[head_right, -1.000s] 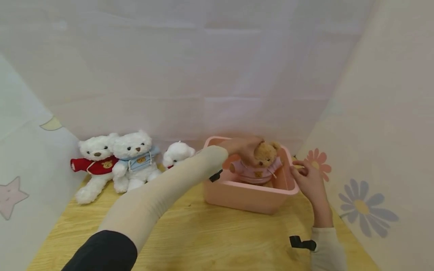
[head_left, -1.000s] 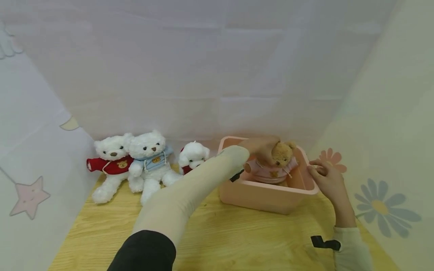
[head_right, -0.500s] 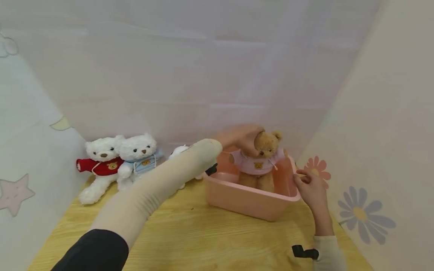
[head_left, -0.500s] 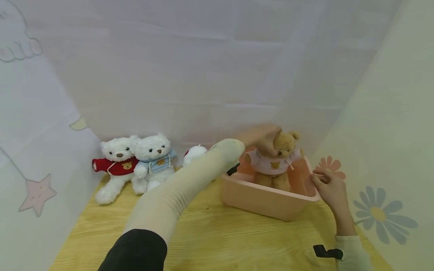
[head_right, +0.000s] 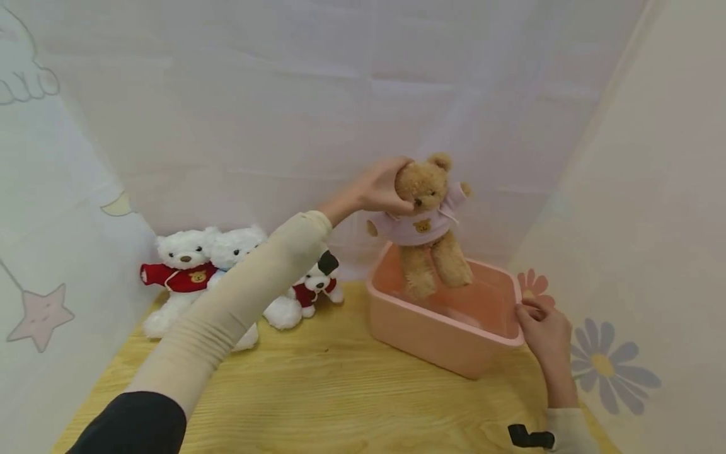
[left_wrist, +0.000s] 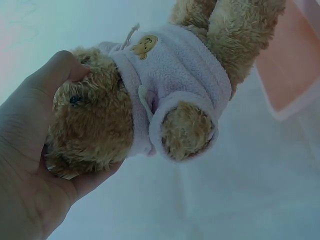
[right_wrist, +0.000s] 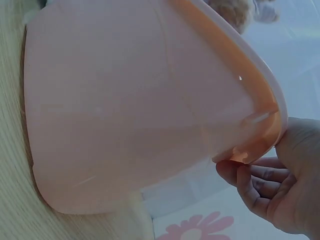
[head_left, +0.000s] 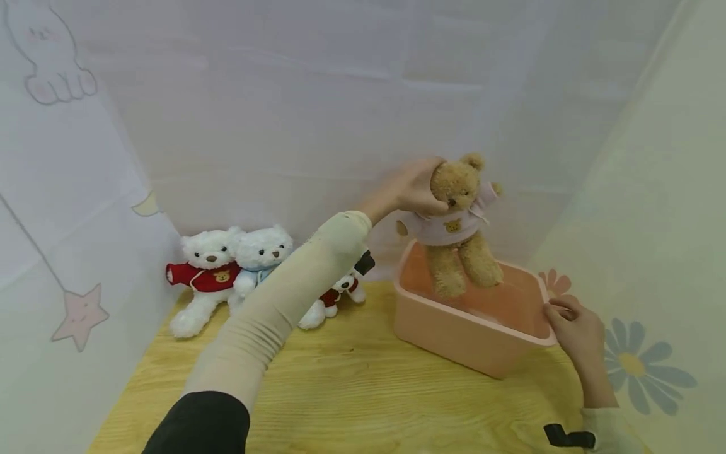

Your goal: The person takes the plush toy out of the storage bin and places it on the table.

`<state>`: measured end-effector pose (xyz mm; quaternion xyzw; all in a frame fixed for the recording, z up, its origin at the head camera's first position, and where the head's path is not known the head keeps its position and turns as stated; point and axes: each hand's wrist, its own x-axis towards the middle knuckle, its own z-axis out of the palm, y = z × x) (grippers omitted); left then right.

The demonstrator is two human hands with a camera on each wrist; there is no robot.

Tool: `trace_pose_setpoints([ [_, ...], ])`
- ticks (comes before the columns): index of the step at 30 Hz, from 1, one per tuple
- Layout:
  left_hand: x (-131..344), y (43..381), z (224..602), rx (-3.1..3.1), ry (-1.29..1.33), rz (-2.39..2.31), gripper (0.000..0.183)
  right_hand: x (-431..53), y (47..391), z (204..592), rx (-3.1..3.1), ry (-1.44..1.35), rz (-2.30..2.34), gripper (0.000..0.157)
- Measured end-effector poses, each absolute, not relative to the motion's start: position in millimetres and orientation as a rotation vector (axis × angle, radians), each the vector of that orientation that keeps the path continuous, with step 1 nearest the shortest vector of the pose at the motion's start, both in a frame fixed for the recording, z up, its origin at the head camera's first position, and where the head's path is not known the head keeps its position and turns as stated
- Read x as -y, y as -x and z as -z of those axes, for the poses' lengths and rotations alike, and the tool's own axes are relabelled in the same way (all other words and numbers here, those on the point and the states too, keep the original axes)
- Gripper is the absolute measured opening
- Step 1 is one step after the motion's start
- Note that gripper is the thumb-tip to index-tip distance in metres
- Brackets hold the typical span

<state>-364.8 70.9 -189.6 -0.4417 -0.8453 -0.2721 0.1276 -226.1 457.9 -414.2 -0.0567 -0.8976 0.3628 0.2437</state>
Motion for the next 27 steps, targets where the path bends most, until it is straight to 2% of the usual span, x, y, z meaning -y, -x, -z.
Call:
trace_pose_setpoints([
  [8,-16,362,158,2.367,1.11,0.836,0.074,-478,216,409,2.405,0.362,-1.084,0.052],
  [14,14,365,157,2.342,1.038,0.857,0.072,-486,199,402,2.265,0.583,-1.158,0.047],
  [19,18,373,185,2.348,1.07,0.82,0.072,-493,181,394,2.139,0.761,-1.175,0.03],
  [27,-2,383,253,2.482,1.111,0.791,0.072,-485,158,388,2.074,0.846,-1.153,0.043],
])
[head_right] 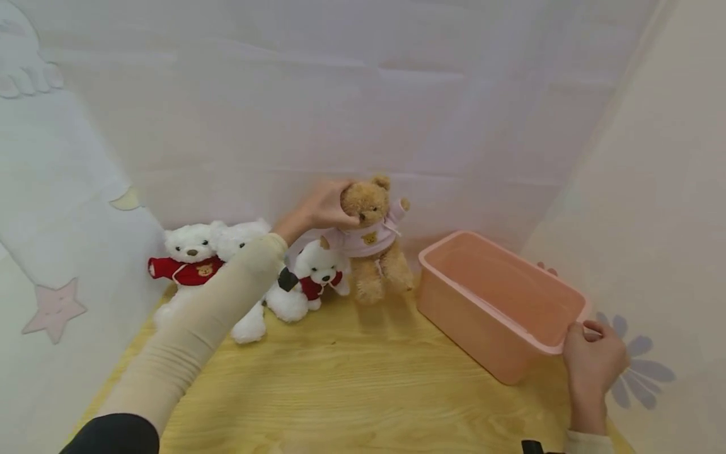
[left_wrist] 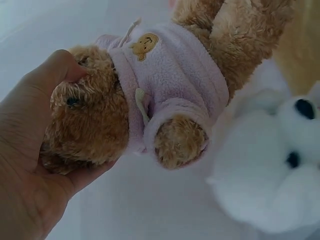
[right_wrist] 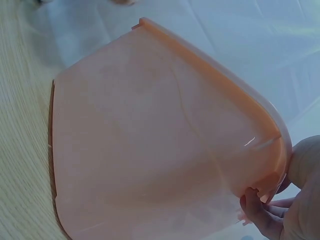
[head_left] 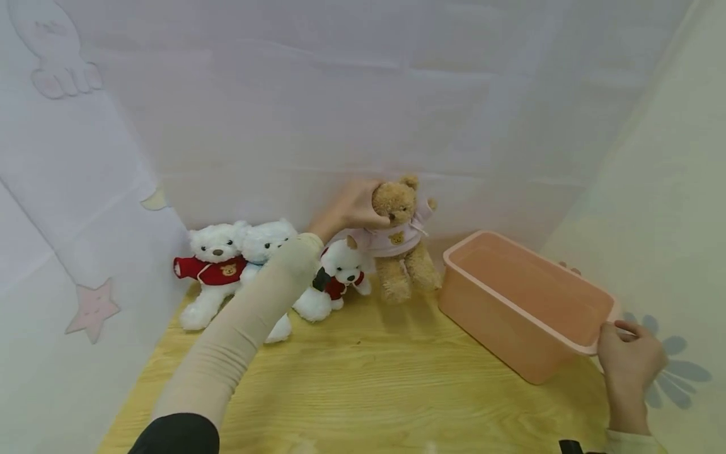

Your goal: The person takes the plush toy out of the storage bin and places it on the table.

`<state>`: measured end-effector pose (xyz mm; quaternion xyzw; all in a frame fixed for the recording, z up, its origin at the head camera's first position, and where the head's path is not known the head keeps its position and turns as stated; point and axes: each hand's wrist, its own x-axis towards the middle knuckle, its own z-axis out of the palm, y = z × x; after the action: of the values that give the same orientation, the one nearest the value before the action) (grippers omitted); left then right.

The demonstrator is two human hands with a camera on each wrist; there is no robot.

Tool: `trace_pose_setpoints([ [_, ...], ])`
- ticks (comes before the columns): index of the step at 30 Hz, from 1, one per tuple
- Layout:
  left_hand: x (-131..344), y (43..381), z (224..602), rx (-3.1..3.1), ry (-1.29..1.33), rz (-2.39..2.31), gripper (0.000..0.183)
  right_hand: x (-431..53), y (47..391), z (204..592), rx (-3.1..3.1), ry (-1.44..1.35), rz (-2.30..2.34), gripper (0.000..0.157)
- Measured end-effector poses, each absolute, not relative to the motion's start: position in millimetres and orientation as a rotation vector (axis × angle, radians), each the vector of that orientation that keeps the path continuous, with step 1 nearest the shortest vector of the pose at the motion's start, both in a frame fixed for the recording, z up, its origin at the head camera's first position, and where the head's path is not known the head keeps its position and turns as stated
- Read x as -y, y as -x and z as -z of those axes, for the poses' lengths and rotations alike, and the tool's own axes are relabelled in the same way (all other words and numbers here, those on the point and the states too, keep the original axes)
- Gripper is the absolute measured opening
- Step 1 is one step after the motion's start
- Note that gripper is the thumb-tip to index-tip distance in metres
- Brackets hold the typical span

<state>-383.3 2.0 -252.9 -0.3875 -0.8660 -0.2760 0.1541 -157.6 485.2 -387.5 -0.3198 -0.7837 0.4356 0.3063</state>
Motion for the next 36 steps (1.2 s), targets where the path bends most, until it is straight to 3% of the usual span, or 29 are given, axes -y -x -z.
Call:
trace_pose_setpoints([
  [7,-22,387,302,2.598,1.195,0.747,0.077,-475,140,392,2.116,0.837,-1.09,0.046],
  [15,-30,393,329,2.683,1.201,0.683,0.076,-460,129,392,2.276,0.731,-1.108,0.058],
  [23,-15,407,353,2.837,1.095,0.544,0.083,-454,133,390,2.465,0.669,-1.001,0.061],
  [27,9,411,359,2.932,0.938,0.359,0.087,-444,158,378,2.632,0.561,-0.876,0.067],
  [32,10,402,361,2.929,0.87,0.12,0.086,-427,165,359,2.633,0.522,-0.711,0.07],
  [36,7,372,352,2.884,0.819,0.038,0.084,-401,168,351,2.404,0.417,-0.717,0.058],
])
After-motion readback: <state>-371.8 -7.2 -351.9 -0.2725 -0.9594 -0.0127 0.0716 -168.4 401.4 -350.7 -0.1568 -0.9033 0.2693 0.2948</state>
